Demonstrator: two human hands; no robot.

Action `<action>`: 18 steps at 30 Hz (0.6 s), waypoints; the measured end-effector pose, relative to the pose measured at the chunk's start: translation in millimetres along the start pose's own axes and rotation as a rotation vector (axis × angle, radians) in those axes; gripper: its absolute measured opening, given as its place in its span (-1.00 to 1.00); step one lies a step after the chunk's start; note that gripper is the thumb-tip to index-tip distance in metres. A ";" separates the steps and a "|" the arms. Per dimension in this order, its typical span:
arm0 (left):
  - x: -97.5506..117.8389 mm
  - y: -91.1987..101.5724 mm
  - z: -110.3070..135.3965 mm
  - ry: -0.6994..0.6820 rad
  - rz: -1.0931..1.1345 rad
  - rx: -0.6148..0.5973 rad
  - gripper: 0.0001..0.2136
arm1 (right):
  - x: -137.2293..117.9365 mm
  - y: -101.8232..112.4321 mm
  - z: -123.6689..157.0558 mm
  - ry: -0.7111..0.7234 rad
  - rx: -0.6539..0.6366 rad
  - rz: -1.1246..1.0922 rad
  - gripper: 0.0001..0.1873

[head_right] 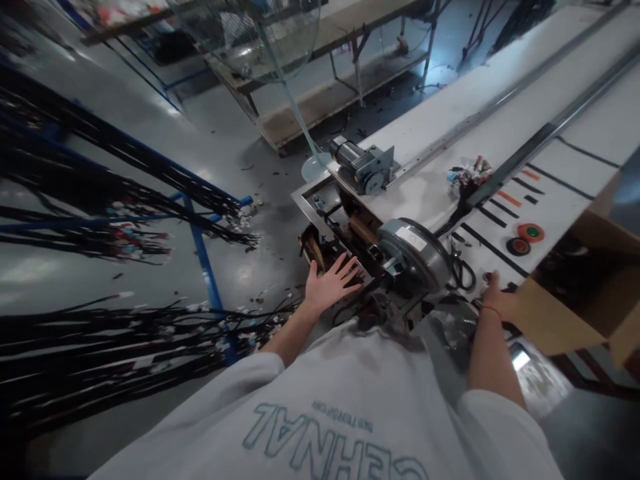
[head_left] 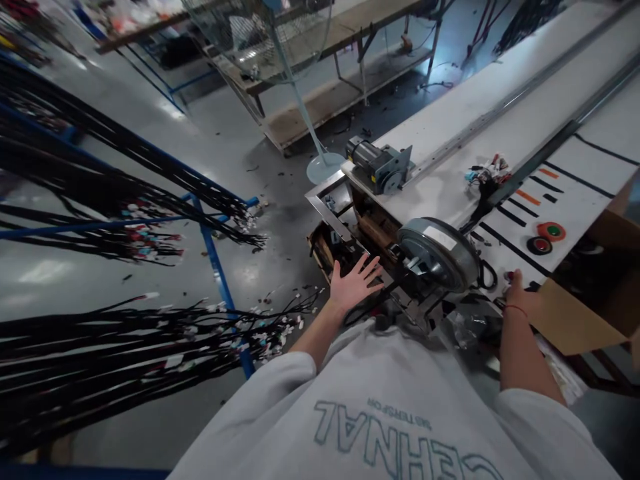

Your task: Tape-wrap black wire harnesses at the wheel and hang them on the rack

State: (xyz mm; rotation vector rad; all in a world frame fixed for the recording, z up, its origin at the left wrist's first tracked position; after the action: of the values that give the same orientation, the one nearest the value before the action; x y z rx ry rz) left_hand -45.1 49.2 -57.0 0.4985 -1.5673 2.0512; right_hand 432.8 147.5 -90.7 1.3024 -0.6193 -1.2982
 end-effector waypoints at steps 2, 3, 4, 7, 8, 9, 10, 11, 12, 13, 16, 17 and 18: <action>-16.3 6.0 -5.5 0.032 -0.171 -0.017 -0.27 | 1.4 4.2 2.1 -0.026 0.023 -0.009 -0.10; -26.6 9.4 -7.9 0.055 -0.274 -0.027 -0.32 | 0.6 4.9 3.8 -0.022 0.016 -0.006 -0.09; -37.7 12.1 -9.8 0.079 -0.379 -0.050 -0.38 | -0.1 5.6 5.5 -0.019 0.009 -0.003 -0.08; -71.6 17.8 -10.6 0.126 -0.724 -0.208 -0.53 | -1.7 7.2 9.2 -0.014 -0.008 -0.005 -0.06; -81.6 21.9 -8.8 0.137 -0.850 -0.267 -0.58 | -2.4 7.1 9.7 -0.006 -0.010 0.002 -0.06; -90.2 29.1 -6.1 0.156 -0.993 -0.311 -0.63 | -3.1 6.5 9.7 0.003 -0.014 0.015 -0.05; -96.8 39.4 -2.4 0.183 -1.122 -0.332 -0.66 | -3.5 5.6 9.2 0.011 -0.017 0.029 -0.04; -101.1 51.7 2.7 0.219 -1.216 -0.328 -0.69 | -3.6 4.5 8.3 0.016 -0.018 0.041 -0.04; -103.2 64.6 9.3 0.257 -1.281 -0.315 -0.70 | -3.5 3.4 7.1 0.019 -0.017 0.048 -0.05; -103.3 77.0 17.7 0.291 -1.327 -0.302 -0.71 | -2.8 2.4 5.7 0.017 -0.016 0.048 -0.06; -90.5 104.8 50.7 0.300 -1.391 -0.264 -0.70 | 0.4 -0.5 1.9 -0.005 -0.020 0.029 -0.10; -82.6 111.6 63.1 0.279 -1.415 -0.239 -0.69 | 1.4 -1.4 1.1 -0.011 -0.026 0.024 -0.09; -71.5 117.8 74.9 0.233 -1.442 -0.181 -0.67 | 2.3 -2.2 0.6 -0.015 -0.033 0.019 -0.08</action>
State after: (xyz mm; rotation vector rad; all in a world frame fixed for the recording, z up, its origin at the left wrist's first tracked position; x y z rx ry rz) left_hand -58.7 -59.5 -169.2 0.9010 -0.7449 0.7933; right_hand 432.1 145.7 -93.3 1.2580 -0.6176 -1.2984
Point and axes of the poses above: each hand's wrist, its own z-axis away from the middle knuckle, its own y-axis out of the back of the hand, x = y × z, the point moved 8 cm from there along -z, towards the middle knuckle, and after that the axes turned 10 degrees about -y, right-handed, at the moved point
